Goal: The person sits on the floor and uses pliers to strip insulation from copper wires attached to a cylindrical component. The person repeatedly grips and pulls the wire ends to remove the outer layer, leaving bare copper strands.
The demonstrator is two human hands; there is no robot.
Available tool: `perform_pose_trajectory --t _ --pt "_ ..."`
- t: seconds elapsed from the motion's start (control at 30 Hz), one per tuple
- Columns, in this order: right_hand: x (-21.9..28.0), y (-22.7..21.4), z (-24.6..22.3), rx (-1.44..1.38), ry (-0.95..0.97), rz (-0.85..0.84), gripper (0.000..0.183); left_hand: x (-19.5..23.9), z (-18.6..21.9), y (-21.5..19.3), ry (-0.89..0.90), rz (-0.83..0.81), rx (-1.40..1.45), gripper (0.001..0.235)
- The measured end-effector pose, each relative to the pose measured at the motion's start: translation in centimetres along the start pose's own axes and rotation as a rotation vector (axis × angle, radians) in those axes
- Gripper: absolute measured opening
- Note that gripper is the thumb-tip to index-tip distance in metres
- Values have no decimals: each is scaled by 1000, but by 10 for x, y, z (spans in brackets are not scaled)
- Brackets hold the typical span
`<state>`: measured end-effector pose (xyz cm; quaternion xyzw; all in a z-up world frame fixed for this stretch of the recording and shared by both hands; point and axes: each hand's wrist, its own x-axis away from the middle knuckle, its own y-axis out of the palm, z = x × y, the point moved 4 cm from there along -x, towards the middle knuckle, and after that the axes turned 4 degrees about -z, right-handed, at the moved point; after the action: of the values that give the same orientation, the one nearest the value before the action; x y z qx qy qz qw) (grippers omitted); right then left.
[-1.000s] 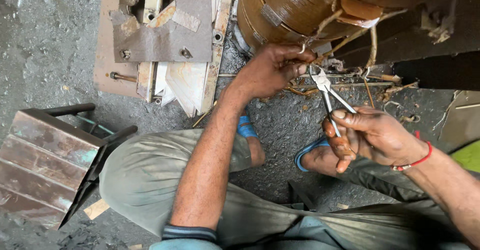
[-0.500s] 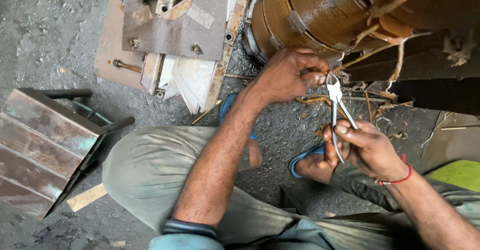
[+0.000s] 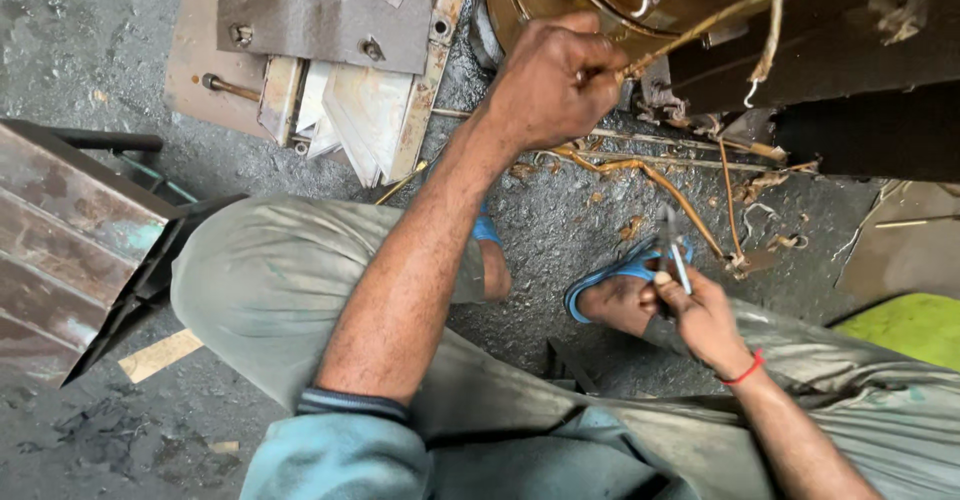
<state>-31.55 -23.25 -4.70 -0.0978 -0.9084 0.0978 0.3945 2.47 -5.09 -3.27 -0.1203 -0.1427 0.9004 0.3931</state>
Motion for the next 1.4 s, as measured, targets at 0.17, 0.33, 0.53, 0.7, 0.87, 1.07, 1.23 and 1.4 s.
perform_pose_trajectory --t 0.17,0.33,0.53,0.7,0.87,1.07,1.23,1.4 --pt "3 41 -60 536 -422 55 24 0 -3 -6 241 145 229 33" --pt "0 50 -111 575 -664 253 30 21 14 3 97 166 16 44" --pt "-25 40 -108 -133 -424 5 20 38 57 5 373 571 -434 43" --pt "-27 48 -101 -166 -444 -48 16 38 72 -5 392 523 -455 22" --pt "-26 46 -113 -162 -381 -159 15 42 70 -10 104 305 -524 20" --pt "-31 50 -165 -176 -319 -304 14 41 66 -31 57 408 -297 6" --pt "-35 56 -196 -205 -210 -367 16 30 47 -43 -215 270 208 10" --pt "-40 55 -210 -165 -205 -382 18 29 46 -50 -194 285 226 4"
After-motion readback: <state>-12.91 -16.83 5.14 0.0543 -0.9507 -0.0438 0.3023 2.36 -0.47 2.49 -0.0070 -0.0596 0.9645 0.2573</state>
